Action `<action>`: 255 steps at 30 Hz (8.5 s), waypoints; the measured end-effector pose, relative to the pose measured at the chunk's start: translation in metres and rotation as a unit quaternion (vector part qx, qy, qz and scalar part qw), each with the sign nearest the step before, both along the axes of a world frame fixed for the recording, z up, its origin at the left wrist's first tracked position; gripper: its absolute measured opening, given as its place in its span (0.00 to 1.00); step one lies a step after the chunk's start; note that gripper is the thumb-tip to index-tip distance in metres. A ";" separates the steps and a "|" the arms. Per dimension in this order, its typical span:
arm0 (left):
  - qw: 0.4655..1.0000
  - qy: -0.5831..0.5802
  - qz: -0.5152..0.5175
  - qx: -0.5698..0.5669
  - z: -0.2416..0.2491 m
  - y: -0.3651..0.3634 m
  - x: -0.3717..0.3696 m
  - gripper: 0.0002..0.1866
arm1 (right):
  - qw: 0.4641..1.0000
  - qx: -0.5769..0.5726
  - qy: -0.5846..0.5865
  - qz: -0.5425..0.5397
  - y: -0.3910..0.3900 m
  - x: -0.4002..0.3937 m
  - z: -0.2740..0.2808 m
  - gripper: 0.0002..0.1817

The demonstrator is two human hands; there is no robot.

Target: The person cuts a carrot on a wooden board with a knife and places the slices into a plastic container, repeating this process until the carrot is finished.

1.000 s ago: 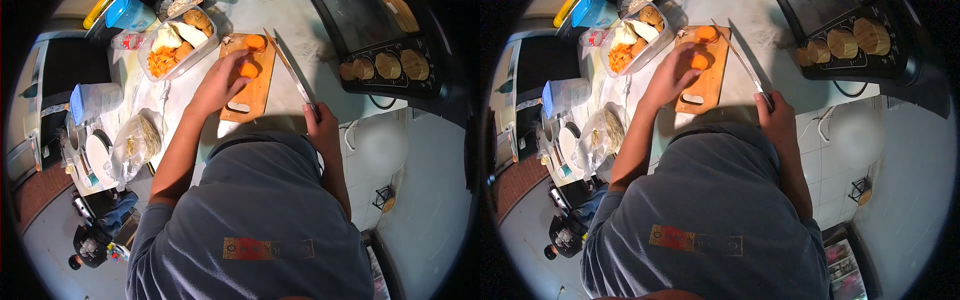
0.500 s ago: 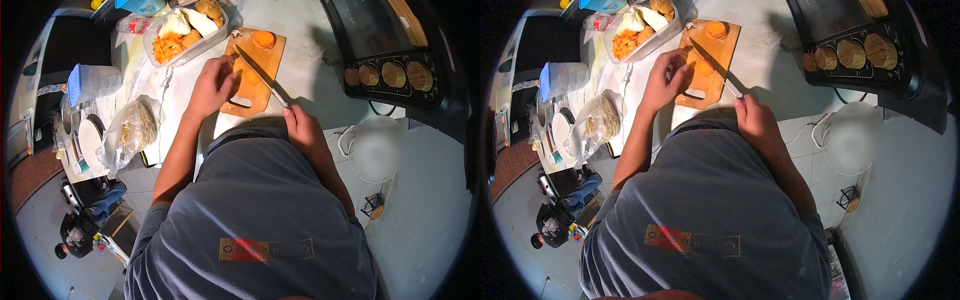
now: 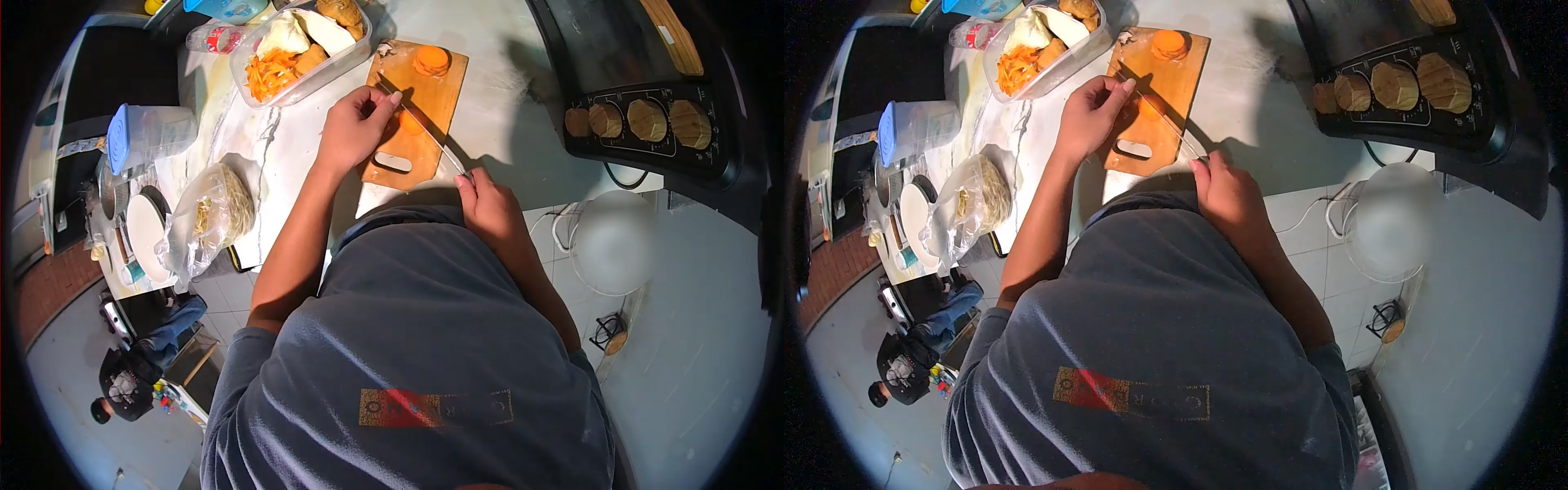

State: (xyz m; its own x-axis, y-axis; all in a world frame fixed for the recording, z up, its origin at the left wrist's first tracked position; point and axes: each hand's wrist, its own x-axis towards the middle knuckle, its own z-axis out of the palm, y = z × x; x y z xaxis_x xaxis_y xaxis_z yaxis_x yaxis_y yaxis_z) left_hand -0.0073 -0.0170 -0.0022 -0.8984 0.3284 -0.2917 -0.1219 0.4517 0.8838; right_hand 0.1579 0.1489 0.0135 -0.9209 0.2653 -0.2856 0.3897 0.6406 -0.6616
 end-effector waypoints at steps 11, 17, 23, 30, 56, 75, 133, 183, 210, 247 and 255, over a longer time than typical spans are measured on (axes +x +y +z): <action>1.000 0.002 -0.015 -0.007 -0.008 0.001 -0.001 0.14 | 1.000 0.009 -0.018 0.019 -0.001 -0.002 0.001 0.17; 0.999 -0.041 -0.005 0.021 -0.007 0.003 -0.002 0.15 | 0.996 0.030 -0.087 0.014 -0.002 -0.005 0.006 0.19; 0.998 -0.060 -0.004 0.036 -0.008 0.003 -0.004 0.15 | 0.996 0.040 -0.084 0.010 0.000 -0.006 0.007 0.18; 0.994 -0.103 0.000 0.032 -0.001 0.003 -0.003 0.13 | 0.994 0.050 -0.101 0.007 0.000 -0.009 0.011 0.19; 0.988 -0.124 0.022 0.084 -0.013 0.005 -0.006 0.12 | 0.992 0.060 -0.096 0.049 0.005 -0.013 0.000 0.17; 0.986 0.109 -0.112 -0.057 0.006 0.001 0.013 0.18 | 0.984 0.093 -0.145 0.050 0.015 0.007 0.003 0.18; 0.966 0.199 -0.102 -0.127 -0.002 0.008 0.011 0.09 | 0.995 0.016 -0.095 0.020 0.005 0.002 0.007 0.23; 0.984 0.059 -0.104 -0.129 -0.003 0.010 -0.003 0.14 | 0.996 0.053 -0.055 -0.038 -0.015 -0.006 0.000 0.21; 0.990 0.029 -0.082 -0.111 0.001 0.012 0.000 0.13 | 0.997 0.016 -0.071 -0.039 -0.018 -0.009 0.003 0.19; 0.992 0.020 -0.073 -0.105 -0.002 0.012 0.000 0.14 | 0.996 0.025 -0.071 -0.046 -0.020 -0.017 -0.001 0.17; 0.995 -0.076 -0.047 -0.047 0.000 0.009 -0.008 0.17 | 0.997 0.027 -0.060 -0.042 -0.021 -0.015 -0.003 0.17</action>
State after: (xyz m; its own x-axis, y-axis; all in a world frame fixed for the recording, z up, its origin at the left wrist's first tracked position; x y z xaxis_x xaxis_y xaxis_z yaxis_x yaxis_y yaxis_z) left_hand -0.0156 -0.0080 -0.0026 -0.8078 0.3736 -0.4560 -0.2050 0.5472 0.8115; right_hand 0.1429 0.1280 0.0105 -0.8545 0.3590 -0.3755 0.5184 0.6360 -0.5717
